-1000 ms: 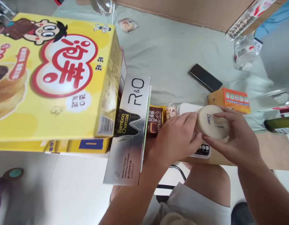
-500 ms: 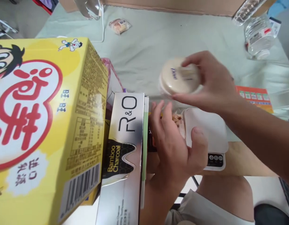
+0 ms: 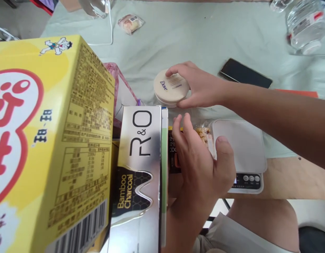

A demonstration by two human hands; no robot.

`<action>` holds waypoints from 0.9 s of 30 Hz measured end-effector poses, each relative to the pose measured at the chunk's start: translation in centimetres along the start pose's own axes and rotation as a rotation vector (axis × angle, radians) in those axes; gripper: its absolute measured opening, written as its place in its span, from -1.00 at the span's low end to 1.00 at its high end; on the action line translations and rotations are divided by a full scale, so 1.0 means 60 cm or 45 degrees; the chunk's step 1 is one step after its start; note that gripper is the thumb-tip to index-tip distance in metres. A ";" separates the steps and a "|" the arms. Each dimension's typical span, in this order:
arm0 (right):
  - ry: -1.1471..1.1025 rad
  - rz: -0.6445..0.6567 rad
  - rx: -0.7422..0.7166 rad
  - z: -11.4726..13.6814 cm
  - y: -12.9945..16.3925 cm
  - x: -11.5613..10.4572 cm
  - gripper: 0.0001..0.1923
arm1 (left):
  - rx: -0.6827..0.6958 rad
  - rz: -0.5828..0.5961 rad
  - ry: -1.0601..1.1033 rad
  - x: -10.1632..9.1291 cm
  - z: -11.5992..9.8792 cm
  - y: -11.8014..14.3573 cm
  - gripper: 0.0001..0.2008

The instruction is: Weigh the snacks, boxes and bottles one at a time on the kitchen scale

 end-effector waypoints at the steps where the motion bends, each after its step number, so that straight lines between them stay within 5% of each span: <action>1: 0.030 0.038 -0.002 0.005 -0.001 0.003 -0.07 | 0.005 -0.005 0.005 0.000 -0.001 -0.001 -0.36; 8: 0.116 0.060 -0.065 0.029 -0.027 0.024 -0.04 | 0.013 -0.037 -0.025 0.000 0.003 -0.003 -0.38; 12: 0.008 -0.057 -0.067 0.032 -0.005 0.002 -0.12 | 0.026 -0.029 -0.035 -0.003 0.004 -0.004 -0.38; 15: -0.329 -0.424 -0.001 0.042 0.089 -0.041 -0.41 | 0.099 -0.005 0.028 -0.007 -0.002 -0.006 -0.37; 18: -0.766 -0.866 0.084 0.023 0.236 -0.057 -0.63 | 0.243 0.008 0.159 -0.009 -0.015 -0.004 -0.37; 22: -0.596 -1.674 0.139 -0.065 0.434 -0.039 -0.77 | 0.309 0.122 0.342 0.005 -0.022 0.013 -0.42; 24: -0.474 -1.860 0.204 -0.116 0.498 -0.019 -0.82 | 0.274 0.220 0.442 0.022 -0.021 0.023 -0.43; 27: -0.349 -1.875 0.398 -0.172 0.542 -0.003 -0.74 | 0.220 0.375 0.602 0.054 -0.024 0.033 -0.41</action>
Point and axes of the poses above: each hand's wrist, its own y-axis away from the middle knuckle, its own x-axis out of the palm, z = x × y, the point moved 5 cm from there along -y, towards the middle knuckle, and after that the axes turned 3 degrees about -z, right-handed, at the moved point
